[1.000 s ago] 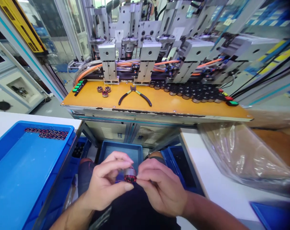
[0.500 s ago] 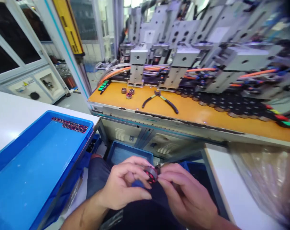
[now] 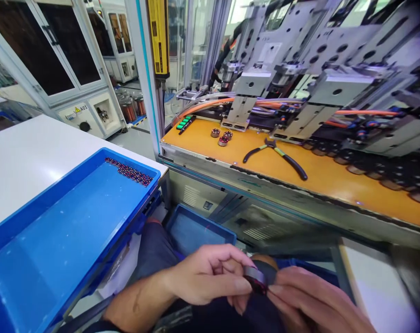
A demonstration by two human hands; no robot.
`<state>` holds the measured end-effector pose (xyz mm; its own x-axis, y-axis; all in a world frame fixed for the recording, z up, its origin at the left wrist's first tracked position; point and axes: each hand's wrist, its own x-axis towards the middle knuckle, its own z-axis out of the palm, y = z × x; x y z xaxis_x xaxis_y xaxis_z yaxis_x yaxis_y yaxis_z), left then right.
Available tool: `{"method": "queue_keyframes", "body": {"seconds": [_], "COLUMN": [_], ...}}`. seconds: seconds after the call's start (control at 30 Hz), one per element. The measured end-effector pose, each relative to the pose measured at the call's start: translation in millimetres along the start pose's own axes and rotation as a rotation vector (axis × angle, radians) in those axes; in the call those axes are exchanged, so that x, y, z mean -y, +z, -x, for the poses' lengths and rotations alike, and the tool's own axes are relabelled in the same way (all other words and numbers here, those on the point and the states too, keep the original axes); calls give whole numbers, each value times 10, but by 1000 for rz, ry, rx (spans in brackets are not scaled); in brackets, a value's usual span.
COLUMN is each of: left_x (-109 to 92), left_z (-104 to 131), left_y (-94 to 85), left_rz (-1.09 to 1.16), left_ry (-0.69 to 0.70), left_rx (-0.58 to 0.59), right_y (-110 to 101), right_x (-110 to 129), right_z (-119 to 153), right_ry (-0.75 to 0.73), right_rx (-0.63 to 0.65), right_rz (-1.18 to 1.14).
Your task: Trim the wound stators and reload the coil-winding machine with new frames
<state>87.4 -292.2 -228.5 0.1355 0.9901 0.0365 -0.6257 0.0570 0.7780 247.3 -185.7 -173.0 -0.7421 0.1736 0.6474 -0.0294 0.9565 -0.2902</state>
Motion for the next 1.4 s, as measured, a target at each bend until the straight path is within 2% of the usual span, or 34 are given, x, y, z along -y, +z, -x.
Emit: {"method": "queue_keyframes", "body": {"seconds": [0.1,0.2,0.27,0.33,0.4,0.47,0.53,0.6,0.7,0.87,0.93,1.0,1.07,1.13,1.23,1.3,1.4], "left_x": [17,-8,-35,-57,-68,-63,-43,-18,-8,-88,-125,-146,-150,-137,-99,-78,-77], "left_z": [-16,-45,-67,-84,-93,-92,-84,-74,-58,-38,-55,-95,-145,-188,-212,-203,-185], "left_y": [23,62,86,101,106,102,96,97,126,200,199,185,172,164,160,166,198], "left_rz": [6,10,48,140,223,196,120,68,24,-48,-8,88,132,87,27,-1,-49], "left_ry": [103,276,396,449,405,257,67,-32,41,258,328,356,317,187,-18,-29,35], "left_rx": [-42,-57,-43,-23,-40,-58,-8,58,35,-98,-98,-80,-91,-81,37,50,-19], "right_y": [20,32,18,-7,-37,-71,-108,-139,-157,-121,-115,-122,-137,-154,-183,-200,-207], "right_x": [-5,-3,-3,-3,0,4,3,-4,-12,10,7,-10,-33,-54,-77,-80,-69], "right_z": [30,42,44,45,46,40,24,3,-19,-22,-32,-47,-59,-66,-58,-41,-8], "right_ry": [46,97,115,92,32,-19,-40,-39,-33,92,148,144,91,42,24,27,81], "right_rx": [-28,-65,-50,-45,-72,-88,-80,-46,-24,-117,-145,-166,-177,-177,-170,-161,-172], "right_rz": [72,81,66,66,65,51,27,21,47,48,-13,-81,-125,-143,-156,-168,-190]}}
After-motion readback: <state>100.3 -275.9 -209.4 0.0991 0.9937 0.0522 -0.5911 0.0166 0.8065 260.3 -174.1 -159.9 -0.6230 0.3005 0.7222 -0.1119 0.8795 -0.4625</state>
